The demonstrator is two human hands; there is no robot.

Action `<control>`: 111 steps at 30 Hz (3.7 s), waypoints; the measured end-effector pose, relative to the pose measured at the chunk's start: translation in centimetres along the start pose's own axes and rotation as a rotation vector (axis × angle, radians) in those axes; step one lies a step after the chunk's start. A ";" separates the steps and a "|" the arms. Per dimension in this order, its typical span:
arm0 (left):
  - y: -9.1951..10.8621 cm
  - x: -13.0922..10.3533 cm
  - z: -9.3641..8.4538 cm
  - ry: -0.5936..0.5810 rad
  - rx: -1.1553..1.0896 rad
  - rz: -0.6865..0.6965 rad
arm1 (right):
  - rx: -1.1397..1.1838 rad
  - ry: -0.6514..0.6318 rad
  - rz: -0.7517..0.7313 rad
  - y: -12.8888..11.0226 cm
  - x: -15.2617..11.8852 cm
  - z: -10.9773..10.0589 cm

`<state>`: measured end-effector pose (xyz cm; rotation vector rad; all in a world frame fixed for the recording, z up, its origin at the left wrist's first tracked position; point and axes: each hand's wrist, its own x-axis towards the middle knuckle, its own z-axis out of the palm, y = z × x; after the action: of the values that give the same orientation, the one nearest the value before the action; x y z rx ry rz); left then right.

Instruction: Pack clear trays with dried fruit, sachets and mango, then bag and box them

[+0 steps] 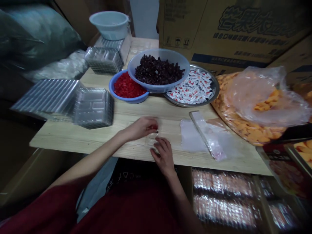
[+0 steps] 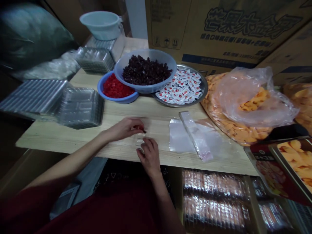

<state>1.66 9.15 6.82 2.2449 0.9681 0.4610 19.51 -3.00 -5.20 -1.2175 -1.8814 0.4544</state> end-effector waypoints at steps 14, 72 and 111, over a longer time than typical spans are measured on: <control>-3.0 -2.0 2.2 -0.067 -0.040 -0.034 | 0.013 -0.002 0.025 -0.1 -0.1 -0.2; -1.7 -6.2 5.6 0.098 -0.162 -0.073 | 0.024 0.050 0.047 -0.4 0.0 -0.1; -4.1 -13.7 7.3 1.011 -0.067 -0.415 | -0.378 -0.158 0.599 14.9 28.1 -10.6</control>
<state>-5.67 -1.93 -2.10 1.6072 1.8065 1.4554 31.32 27.12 3.53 -2.0683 -1.7558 0.5339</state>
